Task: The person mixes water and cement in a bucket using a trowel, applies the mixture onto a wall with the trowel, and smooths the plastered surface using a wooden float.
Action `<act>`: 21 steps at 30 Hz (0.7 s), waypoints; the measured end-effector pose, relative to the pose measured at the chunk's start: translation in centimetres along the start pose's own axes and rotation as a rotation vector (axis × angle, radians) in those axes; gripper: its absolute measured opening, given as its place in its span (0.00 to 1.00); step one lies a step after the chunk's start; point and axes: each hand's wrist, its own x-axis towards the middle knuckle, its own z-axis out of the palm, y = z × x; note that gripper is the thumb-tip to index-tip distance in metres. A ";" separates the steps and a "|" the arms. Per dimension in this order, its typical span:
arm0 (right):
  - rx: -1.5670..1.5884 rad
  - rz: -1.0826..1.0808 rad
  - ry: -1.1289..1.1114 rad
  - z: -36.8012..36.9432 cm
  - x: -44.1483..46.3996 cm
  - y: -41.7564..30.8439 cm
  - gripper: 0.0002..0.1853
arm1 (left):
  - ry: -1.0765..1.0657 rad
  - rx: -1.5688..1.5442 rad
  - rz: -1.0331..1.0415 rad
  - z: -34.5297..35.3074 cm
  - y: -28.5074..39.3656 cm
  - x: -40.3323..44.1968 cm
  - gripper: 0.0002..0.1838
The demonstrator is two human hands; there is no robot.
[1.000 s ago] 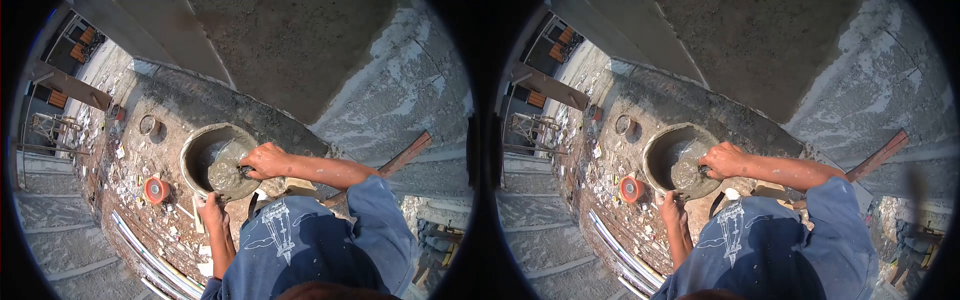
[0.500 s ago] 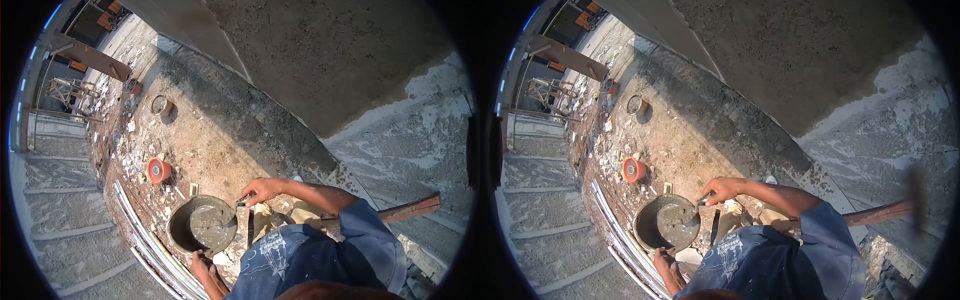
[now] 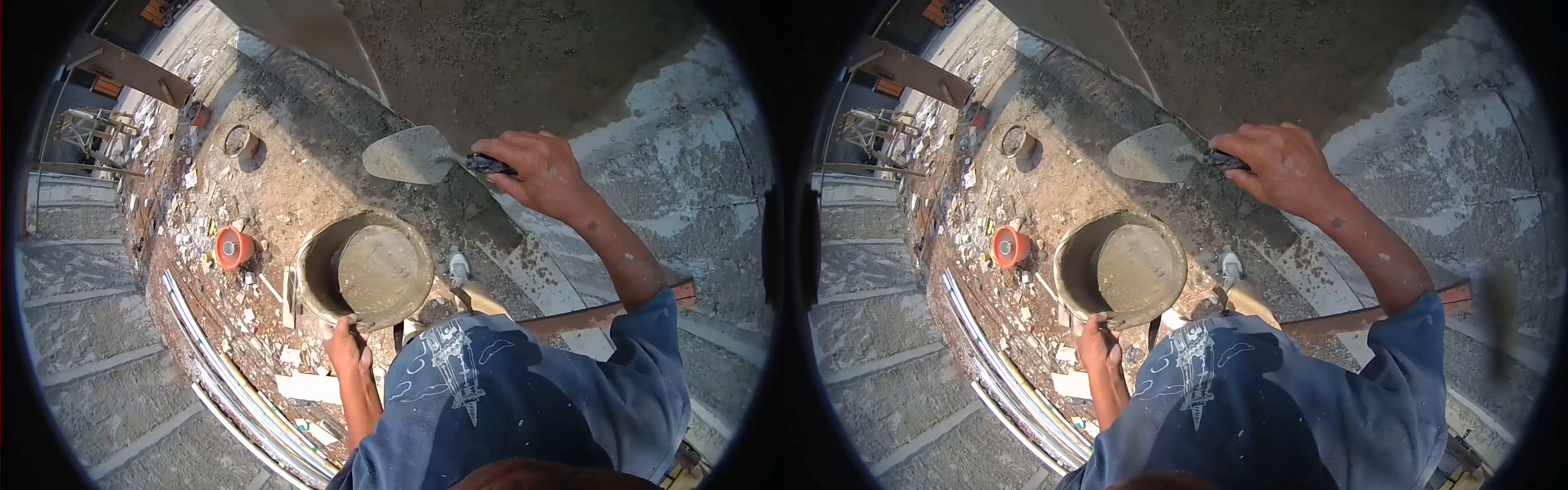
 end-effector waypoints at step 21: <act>0.721 -0.153 -0.487 19.5 -2.1 -10.5 0.23 | 0.122 0.117 0.140 -2.2 1.4 -0.9 0.18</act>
